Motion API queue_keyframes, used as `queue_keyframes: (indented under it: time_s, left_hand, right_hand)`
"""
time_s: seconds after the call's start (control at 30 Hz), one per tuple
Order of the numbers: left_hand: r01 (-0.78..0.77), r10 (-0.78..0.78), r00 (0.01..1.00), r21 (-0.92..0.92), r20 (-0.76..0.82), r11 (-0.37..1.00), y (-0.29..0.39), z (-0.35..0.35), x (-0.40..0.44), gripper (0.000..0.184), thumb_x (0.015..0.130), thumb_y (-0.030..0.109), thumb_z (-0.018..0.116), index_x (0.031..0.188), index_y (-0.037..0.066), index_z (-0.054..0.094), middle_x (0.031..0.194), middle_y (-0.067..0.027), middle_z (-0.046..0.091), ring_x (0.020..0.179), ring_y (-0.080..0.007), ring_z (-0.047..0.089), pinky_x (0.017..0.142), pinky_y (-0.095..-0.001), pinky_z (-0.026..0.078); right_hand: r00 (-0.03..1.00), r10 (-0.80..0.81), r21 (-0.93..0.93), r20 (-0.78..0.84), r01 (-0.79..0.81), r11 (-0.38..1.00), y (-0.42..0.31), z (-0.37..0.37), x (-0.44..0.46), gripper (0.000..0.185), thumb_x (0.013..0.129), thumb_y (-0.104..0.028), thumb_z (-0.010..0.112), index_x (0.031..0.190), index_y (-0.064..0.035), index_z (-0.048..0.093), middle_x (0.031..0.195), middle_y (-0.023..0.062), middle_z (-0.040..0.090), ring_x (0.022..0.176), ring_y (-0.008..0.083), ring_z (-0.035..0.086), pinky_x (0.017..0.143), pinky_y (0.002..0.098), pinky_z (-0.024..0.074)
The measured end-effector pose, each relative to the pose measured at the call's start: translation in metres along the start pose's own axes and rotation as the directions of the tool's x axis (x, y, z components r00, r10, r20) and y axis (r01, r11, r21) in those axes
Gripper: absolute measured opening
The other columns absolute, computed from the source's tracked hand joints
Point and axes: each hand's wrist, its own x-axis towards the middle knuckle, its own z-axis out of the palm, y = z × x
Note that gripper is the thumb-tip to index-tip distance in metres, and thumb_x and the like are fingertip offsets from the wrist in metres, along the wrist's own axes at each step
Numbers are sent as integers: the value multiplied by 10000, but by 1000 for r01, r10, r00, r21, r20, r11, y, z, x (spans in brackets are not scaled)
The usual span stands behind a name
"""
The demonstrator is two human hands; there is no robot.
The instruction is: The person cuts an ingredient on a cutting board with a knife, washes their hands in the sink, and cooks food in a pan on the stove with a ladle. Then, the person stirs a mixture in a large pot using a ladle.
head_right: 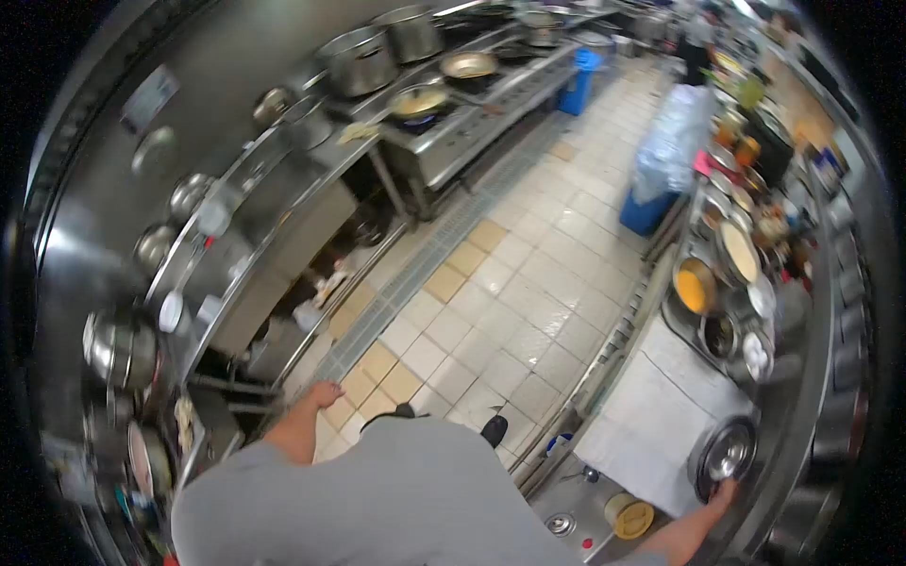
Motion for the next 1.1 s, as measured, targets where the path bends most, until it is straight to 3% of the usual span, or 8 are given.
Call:
queue_keyframes:
  time_s: [0.27,0.33,0.4,0.47,0.53,0.77,0.97,1.1]
  left_hand:
    - [36,-54,996,-227,-73,973,39,-28,-12,501,835,429,702,1188,74,697,1216,-170,683,1144,-333,637,995,-402,500]
    - [10,-18,999,-213,-38,977,36,-30,-12,493,836,422,703,1184,73,699,1215,-175,682,1137,-330,640,991,-402,503]
    - [-6,-3,999,-236,-37,972,33,-31,-5,485,837,414,703,1180,72,701,1214,-179,681,1130,-326,642,986,-402,505]
    - [71,-86,994,-219,-60,973,15,-26,-2,474,822,392,717,1172,73,705,1174,-188,693,1104,-333,654,974,-401,510]
    - [114,-118,993,-203,-6,973,-12,-15,10,459,821,386,718,1159,76,710,1124,-178,707,1044,-317,673,930,-408,530]
    - [411,-354,910,-347,217,843,21,-42,45,310,892,341,696,1060,81,690,834,-91,674,719,-187,647,599,-384,547]
    - [386,-292,918,-430,269,816,74,-42,177,358,900,361,676,1107,69,698,811,-88,678,669,-210,632,614,-376,548]
    - [373,-224,906,-426,359,824,152,-102,258,351,907,365,656,1036,44,718,811,-125,663,679,-224,623,609,-400,545]
  right_hand:
    - [987,-151,279,46,133,951,15,-11,-17,229,768,-305,683,855,-93,671,698,60,592,557,181,548,472,329,433]
    - [979,-200,90,44,196,977,9,-23,4,254,765,-308,686,868,-77,677,711,76,611,579,198,574,484,342,452]
    - [913,-372,-656,-169,178,734,-31,-17,46,385,816,-348,665,973,3,671,827,162,683,730,273,652,630,403,526]
    - [761,-628,-672,-161,381,635,-86,-4,-46,386,896,-295,621,1065,51,646,967,209,707,871,298,672,786,427,528]
    - [581,-798,-306,-157,740,599,-142,37,-183,284,956,-217,593,1040,49,648,955,196,696,851,280,659,816,399,515]
    - [352,-883,290,312,849,441,-231,272,-424,128,955,-101,623,1018,4,661,858,25,627,794,115,568,725,273,482]
    - [106,-725,274,681,881,387,-310,471,-590,218,903,-179,686,1067,-34,678,902,157,689,800,289,668,751,379,533]
    - [-107,-480,180,871,977,110,-329,589,-614,358,894,-268,685,1155,-24,665,895,187,703,814,349,671,777,427,536]
